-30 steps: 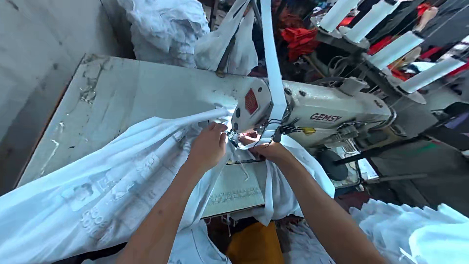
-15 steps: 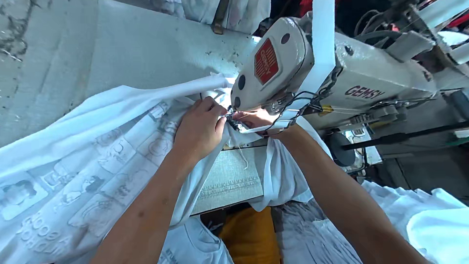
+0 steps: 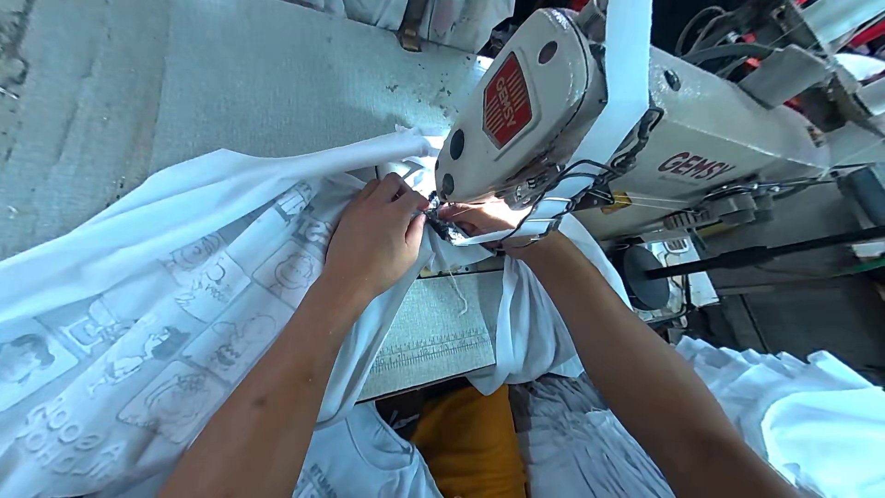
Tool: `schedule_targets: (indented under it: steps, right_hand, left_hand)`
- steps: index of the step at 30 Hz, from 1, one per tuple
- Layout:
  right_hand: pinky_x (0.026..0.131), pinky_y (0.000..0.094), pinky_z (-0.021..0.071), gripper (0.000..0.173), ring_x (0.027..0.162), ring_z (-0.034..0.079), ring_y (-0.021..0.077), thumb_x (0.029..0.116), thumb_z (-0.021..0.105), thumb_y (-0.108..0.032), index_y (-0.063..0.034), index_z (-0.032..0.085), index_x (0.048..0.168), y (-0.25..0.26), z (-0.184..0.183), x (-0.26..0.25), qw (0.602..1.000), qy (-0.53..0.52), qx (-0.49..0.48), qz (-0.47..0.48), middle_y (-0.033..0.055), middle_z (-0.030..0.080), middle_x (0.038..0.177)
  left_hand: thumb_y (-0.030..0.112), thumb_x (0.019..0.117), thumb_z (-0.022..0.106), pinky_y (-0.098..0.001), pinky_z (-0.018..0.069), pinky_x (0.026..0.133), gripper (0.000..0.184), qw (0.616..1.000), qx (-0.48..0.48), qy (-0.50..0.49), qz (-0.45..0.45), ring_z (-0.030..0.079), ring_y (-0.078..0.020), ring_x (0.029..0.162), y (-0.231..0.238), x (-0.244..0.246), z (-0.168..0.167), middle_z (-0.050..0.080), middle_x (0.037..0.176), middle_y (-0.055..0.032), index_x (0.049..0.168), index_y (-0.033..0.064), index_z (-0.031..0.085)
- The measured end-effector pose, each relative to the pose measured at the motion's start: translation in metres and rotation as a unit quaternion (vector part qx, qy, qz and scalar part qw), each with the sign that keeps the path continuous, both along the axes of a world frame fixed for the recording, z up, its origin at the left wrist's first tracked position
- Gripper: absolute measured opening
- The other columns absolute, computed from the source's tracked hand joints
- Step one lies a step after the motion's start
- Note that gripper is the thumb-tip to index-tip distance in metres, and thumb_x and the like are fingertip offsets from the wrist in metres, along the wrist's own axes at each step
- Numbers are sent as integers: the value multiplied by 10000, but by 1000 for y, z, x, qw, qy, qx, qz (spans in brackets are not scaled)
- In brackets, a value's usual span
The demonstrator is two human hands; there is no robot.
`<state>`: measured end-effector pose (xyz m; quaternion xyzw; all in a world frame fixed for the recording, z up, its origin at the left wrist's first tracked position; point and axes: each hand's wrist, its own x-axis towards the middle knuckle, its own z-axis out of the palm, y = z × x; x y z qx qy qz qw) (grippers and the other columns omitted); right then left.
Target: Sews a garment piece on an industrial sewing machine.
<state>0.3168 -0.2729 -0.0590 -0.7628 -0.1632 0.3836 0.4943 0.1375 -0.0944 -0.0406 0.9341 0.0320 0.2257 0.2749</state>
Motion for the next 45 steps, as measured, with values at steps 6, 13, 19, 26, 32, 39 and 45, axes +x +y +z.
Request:
schedule_targets:
  steps: [6, 13, 19, 26, 32, 39, 45]
  right_hand:
    - [667, 201, 552, 92, 722, 641, 26, 919, 741, -80, -91, 694, 997, 2, 5, -5, 1000, 6, 7, -5, -31, 688, 826]
    - [639, 199, 530, 101, 682, 617, 24, 914, 759, -107, -93, 689, 986, 7, 13, -12, 999, 6, -33, -32, -34, 668, 791]
    - [719, 238, 555, 193, 769, 639, 46, 914, 771, -165, -91, 683, 1069, 5, 12, -12, 999, -23, -33, -8, -21, 677, 873]
    - [806, 249, 556, 148, 863, 649, 35, 974, 701, -196, -95, 693, 1082, -9, 50, -38, 964, -245, -72, 77, 0, 694, 937]
    - [472, 295, 404, 214, 493, 477, 81, 911, 686, -162, -135, 571, 733, -50, 60, -64, 904, -399, -143, 49, -25, 494, 571]
    - [545, 277, 440, 143, 566, 505, 83, 963, 662, -106, -91, 601, 835, -43, 74, -65, 935, -325, -139, 30, 9, 537, 661]
    - [486, 167, 398, 127, 498, 451, 4, 928, 664, -47, -152, 621, 872, -23, 73, -64, 987, -154, -50, -20, -72, 547, 626]
  left_hand:
    - [246, 1017, 558, -425, 493, 971, 244, 1000, 0, 7, 1, 609, -266, 1127, 0, 0, 0, 655, 1160, -90, 1151, 141, 733]
    - [232, 1015, 545, -430, 489, 979, 247, 1000, 2, 2, -3, 609, -270, 1139, 0, 0, 0, 660, 1157, -94, 1136, 141, 740]
    - [235, 1019, 547, -434, 493, 983, 239, 1000, 4, 9, -4, 608, -264, 1141, 0, 0, 0, 658, 1166, -86, 1126, 147, 742]
    - [248, 1025, 543, -427, 491, 986, 246, 1000, -4, 6, -5, 605, -265, 1145, 0, 0, 1, 657, 1161, -88, 1108, 136, 746]
    - [242, 1027, 542, -423, 493, 974, 249, 1000, -2, 1, -5, 611, -261, 1120, 0, 1, 0, 657, 1143, -88, 1085, 109, 745]
    - [222, 1018, 570, -449, 505, 941, 221, 1000, -5, 4, 3, 615, -281, 1098, -2, -3, 3, 655, 1137, -96, 1065, 95, 745]
    - [222, 1018, 578, -452, 514, 943, 214, 1000, -12, 11, 0, 618, -281, 1102, -2, -3, 5, 654, 1131, -97, 1060, 95, 746]
